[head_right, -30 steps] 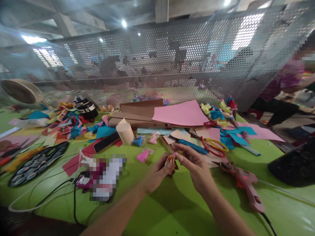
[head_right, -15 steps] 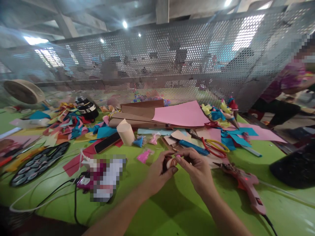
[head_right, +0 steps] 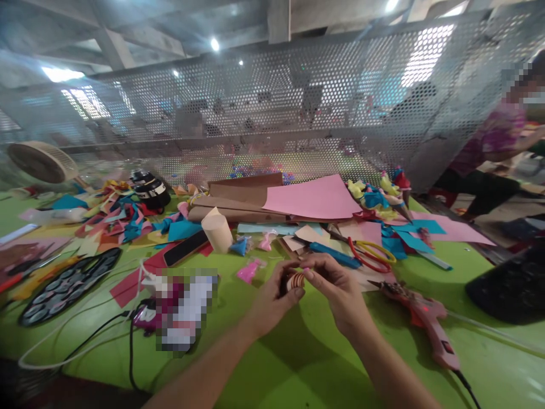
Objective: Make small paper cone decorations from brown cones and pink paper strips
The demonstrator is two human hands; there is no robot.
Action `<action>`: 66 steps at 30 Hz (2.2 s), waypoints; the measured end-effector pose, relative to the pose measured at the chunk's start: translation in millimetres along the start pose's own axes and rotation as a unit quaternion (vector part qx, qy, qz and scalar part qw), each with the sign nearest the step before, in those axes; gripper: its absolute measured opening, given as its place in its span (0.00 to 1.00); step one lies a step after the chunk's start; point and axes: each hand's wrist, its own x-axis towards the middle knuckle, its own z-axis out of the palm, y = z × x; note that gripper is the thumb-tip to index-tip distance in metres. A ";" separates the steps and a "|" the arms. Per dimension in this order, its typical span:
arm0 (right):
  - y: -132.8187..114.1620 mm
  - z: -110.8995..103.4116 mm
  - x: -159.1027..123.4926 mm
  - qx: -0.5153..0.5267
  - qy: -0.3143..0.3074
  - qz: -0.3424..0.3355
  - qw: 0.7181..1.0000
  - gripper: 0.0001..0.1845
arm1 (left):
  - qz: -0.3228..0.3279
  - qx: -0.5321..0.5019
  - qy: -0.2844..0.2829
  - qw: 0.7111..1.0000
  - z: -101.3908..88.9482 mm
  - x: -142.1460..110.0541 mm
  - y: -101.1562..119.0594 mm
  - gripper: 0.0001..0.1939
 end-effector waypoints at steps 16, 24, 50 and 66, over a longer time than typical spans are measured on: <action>3.8 -1.0 2.7 -0.019 0.028 0.051 0.998 0.22 | -0.070 -0.155 0.052 0.984 -3.5 2.6 2.5 0.32; 19.4 4.2 -1.1 -0.123 -0.018 0.055 0.991 0.23 | -0.051 -0.264 0.173 0.948 -6.7 12.2 2.0 0.27; 17.5 3.9 3.8 -0.004 -0.033 0.061 0.998 0.27 | 0.021 0.056 0.044 0.997 -10.7 6.2 0.2 0.27; -4.0 -10.3 4.9 0.038 -0.008 -0.020 0.999 0.15 | -0.054 -0.122 -0.029 0.991 -21.3 4.1 12.6 0.24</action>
